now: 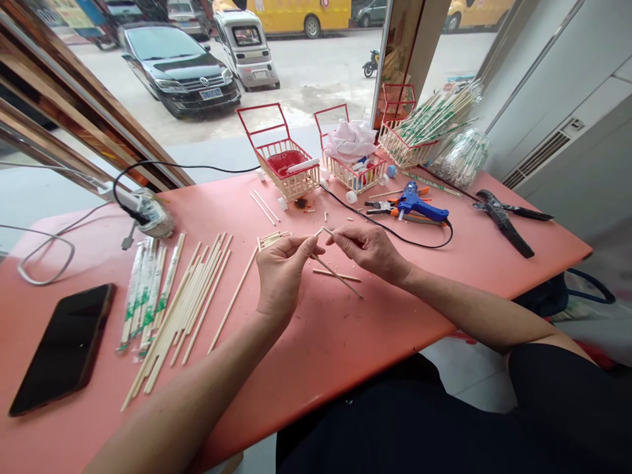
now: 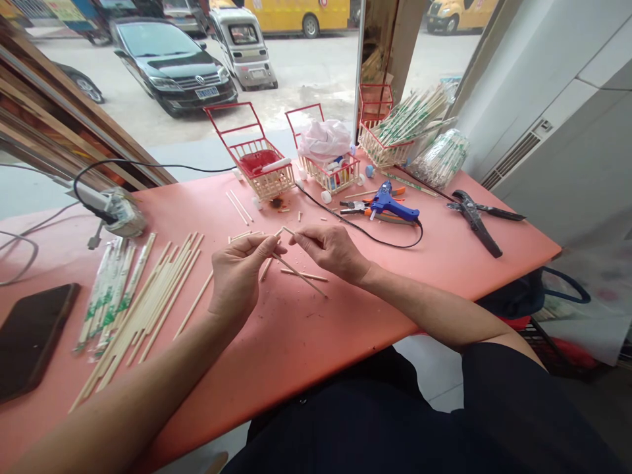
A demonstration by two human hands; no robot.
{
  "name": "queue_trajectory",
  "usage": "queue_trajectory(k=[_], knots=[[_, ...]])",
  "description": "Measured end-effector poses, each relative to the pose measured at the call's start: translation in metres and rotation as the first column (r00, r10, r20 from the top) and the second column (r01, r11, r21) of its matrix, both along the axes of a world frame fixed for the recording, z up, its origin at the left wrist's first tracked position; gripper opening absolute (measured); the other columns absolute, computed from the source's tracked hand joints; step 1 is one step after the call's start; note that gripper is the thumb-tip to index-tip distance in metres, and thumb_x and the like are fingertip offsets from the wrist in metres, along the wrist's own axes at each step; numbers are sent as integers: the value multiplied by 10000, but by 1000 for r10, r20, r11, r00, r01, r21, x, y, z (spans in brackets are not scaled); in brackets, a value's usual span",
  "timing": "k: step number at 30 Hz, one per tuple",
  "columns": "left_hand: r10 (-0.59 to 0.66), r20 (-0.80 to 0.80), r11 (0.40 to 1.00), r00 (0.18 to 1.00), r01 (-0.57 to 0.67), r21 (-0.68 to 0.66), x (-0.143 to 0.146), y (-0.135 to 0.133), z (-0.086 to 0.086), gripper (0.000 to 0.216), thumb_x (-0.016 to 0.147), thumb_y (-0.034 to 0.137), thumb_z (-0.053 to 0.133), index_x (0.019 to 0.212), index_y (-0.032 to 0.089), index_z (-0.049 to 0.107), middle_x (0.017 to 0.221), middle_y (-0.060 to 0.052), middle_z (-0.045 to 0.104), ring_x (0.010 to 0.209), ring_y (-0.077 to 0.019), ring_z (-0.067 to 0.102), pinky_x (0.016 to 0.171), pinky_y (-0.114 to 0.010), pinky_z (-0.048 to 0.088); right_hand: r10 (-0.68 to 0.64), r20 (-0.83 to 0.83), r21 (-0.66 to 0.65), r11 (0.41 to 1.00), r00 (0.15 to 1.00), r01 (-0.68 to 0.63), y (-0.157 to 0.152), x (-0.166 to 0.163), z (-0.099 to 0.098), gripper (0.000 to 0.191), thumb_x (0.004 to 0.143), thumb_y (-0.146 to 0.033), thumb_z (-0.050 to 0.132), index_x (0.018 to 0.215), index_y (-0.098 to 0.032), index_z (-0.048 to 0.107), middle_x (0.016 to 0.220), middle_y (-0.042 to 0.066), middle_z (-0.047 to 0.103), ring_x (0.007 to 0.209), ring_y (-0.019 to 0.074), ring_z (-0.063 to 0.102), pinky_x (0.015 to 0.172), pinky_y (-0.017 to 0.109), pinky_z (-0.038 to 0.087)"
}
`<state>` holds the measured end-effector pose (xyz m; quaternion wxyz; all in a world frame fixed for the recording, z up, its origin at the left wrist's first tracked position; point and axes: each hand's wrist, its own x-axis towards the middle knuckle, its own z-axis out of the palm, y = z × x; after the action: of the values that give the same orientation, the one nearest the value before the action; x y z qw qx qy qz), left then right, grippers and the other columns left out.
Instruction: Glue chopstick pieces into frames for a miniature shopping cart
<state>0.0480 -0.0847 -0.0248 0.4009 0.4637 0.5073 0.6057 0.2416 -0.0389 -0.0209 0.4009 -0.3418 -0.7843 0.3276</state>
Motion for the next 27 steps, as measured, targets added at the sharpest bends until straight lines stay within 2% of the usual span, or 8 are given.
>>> queue_trajectory(k=[27], knots=[[-7,9,1000,1000,7,3,0,-2,1,185,849,399,880,778,230,856,775,-50,819,757,-206,732,815,-356,576,-9,20,50,999,1000,8,0,1,-1,347,1110,-377,607,1027,-149,856,753,5,685,698,130,578,690,264,440]])
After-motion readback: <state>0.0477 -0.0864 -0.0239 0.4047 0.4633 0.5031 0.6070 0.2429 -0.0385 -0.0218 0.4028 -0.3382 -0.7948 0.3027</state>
